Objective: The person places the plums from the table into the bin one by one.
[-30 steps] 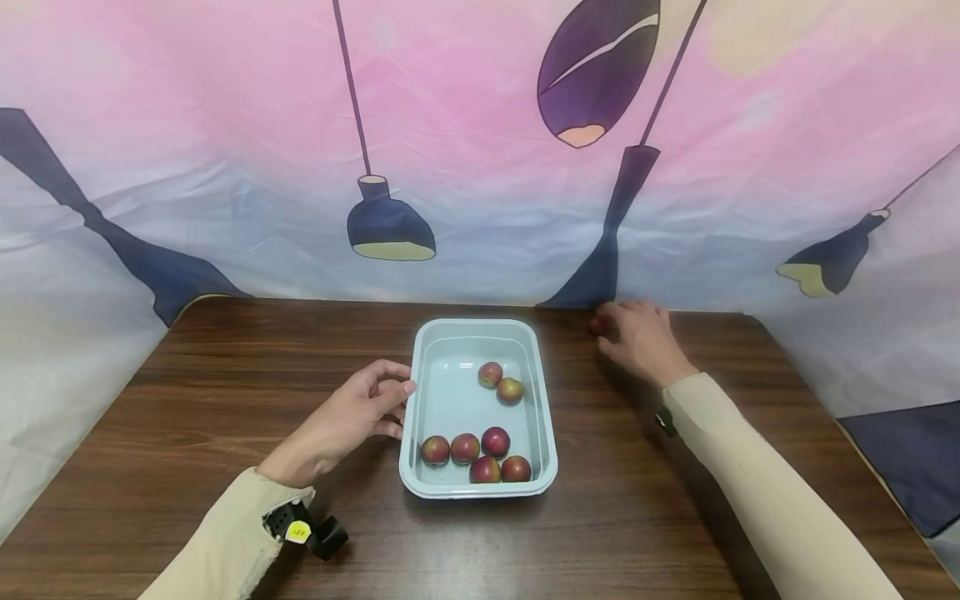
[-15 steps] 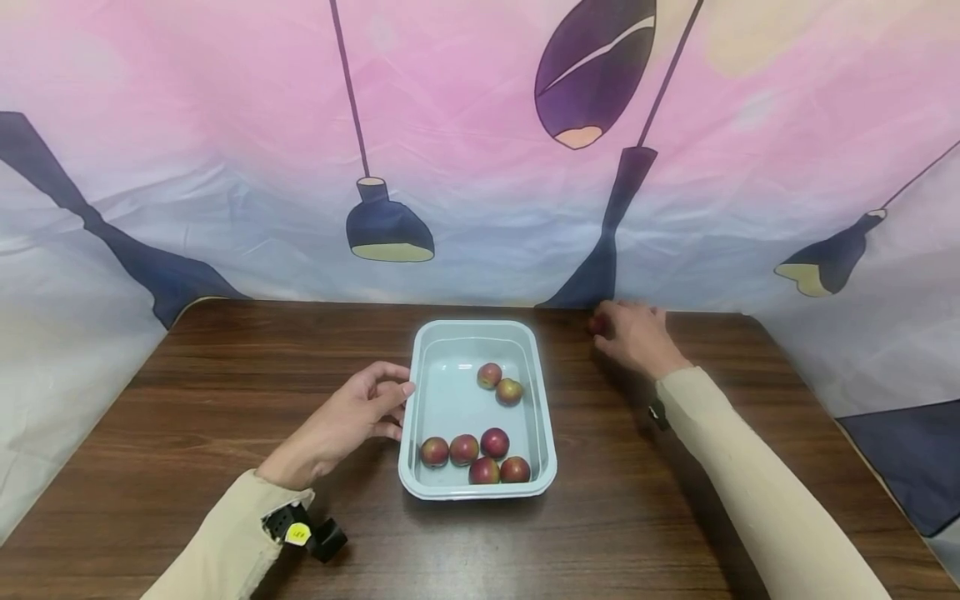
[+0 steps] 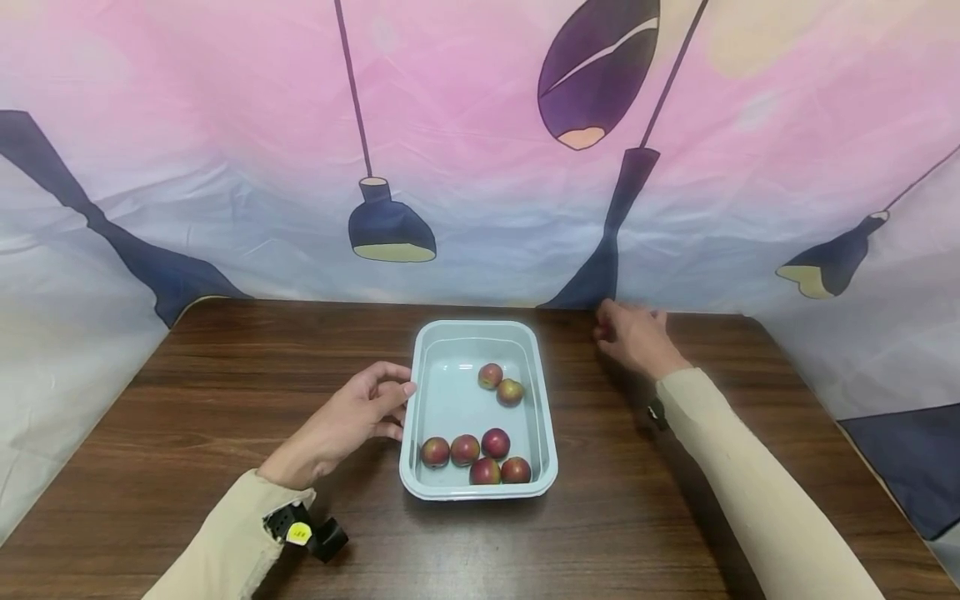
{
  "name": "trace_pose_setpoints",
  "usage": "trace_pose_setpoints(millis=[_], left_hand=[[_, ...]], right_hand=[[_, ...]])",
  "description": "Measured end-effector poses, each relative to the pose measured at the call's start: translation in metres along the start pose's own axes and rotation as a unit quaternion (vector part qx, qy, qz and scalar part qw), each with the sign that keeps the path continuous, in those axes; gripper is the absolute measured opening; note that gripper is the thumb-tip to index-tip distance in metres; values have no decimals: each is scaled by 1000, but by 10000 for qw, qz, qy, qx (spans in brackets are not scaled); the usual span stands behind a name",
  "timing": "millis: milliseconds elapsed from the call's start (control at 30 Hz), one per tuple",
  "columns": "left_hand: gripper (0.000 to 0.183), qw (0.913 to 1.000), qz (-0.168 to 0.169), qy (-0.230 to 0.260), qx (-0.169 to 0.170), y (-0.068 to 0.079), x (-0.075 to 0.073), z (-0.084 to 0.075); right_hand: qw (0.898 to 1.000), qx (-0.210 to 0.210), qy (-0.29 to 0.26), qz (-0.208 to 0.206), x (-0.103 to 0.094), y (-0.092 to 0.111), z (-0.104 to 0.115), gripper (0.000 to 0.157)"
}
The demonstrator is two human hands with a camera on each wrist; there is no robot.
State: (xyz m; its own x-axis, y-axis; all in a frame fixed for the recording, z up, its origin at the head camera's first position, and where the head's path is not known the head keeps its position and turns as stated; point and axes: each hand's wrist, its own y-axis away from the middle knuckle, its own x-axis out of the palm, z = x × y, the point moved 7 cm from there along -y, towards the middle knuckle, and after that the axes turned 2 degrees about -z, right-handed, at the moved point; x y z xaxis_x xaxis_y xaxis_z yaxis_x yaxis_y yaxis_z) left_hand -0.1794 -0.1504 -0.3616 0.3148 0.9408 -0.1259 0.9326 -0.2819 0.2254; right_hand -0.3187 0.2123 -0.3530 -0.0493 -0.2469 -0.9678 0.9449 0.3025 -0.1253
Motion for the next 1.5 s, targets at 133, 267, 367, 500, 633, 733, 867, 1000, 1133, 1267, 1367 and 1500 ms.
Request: trace_pose_setpoints(millis=[133,267,367,500,633,733,867,1000,1133,1267,1367,1500], left_hand=[[41,10000,-26,10,-30,-1,0,1],[42,10000,-14,1,-12,-1,0,0],[43,10000,8,-6,12,0,0,-1],[43,10000,4,12,11,0,1,-2],[44,10000,21,21,57,0,1,-3],[43,10000,-9,18,36,0,0,-2],[42,10000,-26,8,15,-1,-1,-1],[41,10000,-30,4,3,-1,0,0],[41,10000,-41,-30,-17,-1,-1,1],[42,10000,-15,-40,4,0,-1,0],[42,10000,-13,-10,-2,1,0,0],[42,10000,-13,-21,-15,1,1,0]], right_hand=[[10000,-25,17,-14,2,2,-3,29],[10000,-55,61,7,1,4,-5,36],[9999,-94,81,-17,0,5,-6,41],[9999,-130,79,-52,-2,5,-7,46],[9998,-160,111,-74,-5,6,-6,49],[9996,-197,139,-122,-8,7,-4,48],[9995,-231,165,-166,-11,10,-2,47],[9993,-270,177,-203,-14,12,1,46],[9987,-340,211,-313,-18,16,6,46],[9975,-479,196,-488,-21,19,12,41],[9964,-593,168,-589,-23,22,16,31],[9931,-863,217,-761,-25,25,23,22]])
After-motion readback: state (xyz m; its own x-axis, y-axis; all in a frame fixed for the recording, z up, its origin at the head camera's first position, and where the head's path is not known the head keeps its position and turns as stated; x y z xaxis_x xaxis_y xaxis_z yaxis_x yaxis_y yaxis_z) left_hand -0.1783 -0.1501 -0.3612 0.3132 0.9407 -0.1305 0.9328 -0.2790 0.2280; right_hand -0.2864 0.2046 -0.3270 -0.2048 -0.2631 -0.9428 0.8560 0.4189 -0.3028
